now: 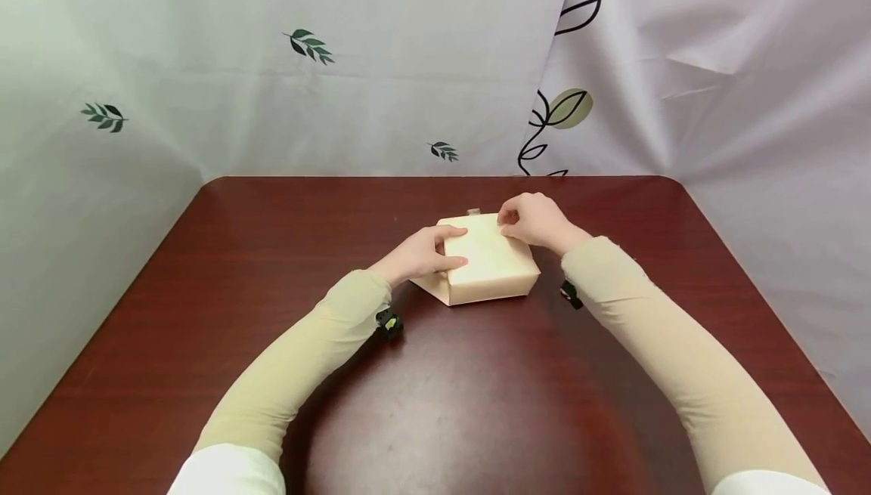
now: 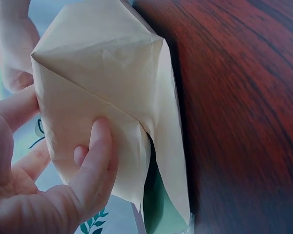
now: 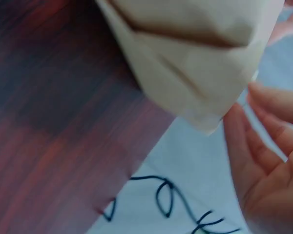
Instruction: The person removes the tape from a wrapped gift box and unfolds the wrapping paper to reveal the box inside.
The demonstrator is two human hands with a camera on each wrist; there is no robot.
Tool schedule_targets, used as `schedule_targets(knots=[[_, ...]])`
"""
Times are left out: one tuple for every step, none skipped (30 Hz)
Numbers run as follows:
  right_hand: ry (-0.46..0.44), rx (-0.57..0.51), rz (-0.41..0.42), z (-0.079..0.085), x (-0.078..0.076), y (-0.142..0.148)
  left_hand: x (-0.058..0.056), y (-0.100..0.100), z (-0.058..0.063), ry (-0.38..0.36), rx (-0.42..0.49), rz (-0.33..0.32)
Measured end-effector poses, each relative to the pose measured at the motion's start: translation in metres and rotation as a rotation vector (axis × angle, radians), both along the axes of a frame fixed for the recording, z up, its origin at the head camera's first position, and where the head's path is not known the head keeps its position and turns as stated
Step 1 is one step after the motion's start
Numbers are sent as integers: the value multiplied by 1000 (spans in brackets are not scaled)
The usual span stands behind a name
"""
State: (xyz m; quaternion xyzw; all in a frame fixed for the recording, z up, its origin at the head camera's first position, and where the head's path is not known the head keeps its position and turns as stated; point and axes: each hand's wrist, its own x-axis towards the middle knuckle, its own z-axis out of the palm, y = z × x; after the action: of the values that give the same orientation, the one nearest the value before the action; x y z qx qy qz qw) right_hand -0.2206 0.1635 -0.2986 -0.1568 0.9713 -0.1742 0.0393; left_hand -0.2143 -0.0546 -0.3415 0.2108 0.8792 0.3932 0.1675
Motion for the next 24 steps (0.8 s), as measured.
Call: schedule_targets(knots=[[-17, -35, 3, -1, -1, 4, 0, 0, 0, -1, 3, 0], [-34, -66, 2, -2, -2, 6, -1, 0, 0, -2, 9, 0], [-42, -85, 4, -3, -3, 8, -1, -1, 0, -4, 15, 0], [-48, -97, 6, -5, -4, 9, -1, -1, 0, -7, 18, 0], [-51, -104, 4, -6, -4, 9, -1, -1, 0, -10, 18, 3], [-49, -107, 6, -7, -5, 9, -1, -1, 0, -10, 21, 2], [-46, -107, 6, -7, -4, 8, -1, -2, 0, -10, 20, 2], [-40, -105, 10, -8, -4, 7, -1, -2, 0, -8, 18, 3], [-32, -101, 18, -8, -4, 6, -1, -2, 0, -6, 18, 1], [-24, -95, 29, -8, -4, 6, -1, -1, 0, -5, 19, -1], [-16, -88, 43, -8, -4, 5, -1, -1, 0, -4, 21, -3], [-12, -80, 57, -8, -4, 4, -1, -1, -1, -3, 23, -5], [-8, -68, 73, -8, -4, 4, -1, -1, -1, -2, 23, -7], [-6, -58, 87, -8, -4, 4, -1, -1, -1, 1, 23, -9], [-5, -48, 103, -8, -4, 3, -1, 0, -1, 2, 24, -11], [-3, -37, 119, -8, -5, 4, -1, 0, -1, 2, 26, -11], [-3, -29, 133, -8, -5, 4, -1, 0, 0, 1, 27, -12], [0, -20, 147, -7, -5, 4, -1, 0, 0, 2, 27, -12], [4, -13, 163, -7, -5, 4, -1, 0, 0, 2, 28, -12], [5, -7, 176, -6, -6, 5, -1, 1, 0, 1, 30, -10], [7, -2, 190, -6, -6, 5, -1, 1, 0, -4, 33, -9], [8, 3, 201, -6, -7, 5, -1, 1, 0, -6, 33, -8], [6, 6, 211, -6, -7, 5, -1, 1, 0, -7, 32, -7], [5, 12, 220, -6, -7, 5, -1, 1, 0, -9, 31, -5]])
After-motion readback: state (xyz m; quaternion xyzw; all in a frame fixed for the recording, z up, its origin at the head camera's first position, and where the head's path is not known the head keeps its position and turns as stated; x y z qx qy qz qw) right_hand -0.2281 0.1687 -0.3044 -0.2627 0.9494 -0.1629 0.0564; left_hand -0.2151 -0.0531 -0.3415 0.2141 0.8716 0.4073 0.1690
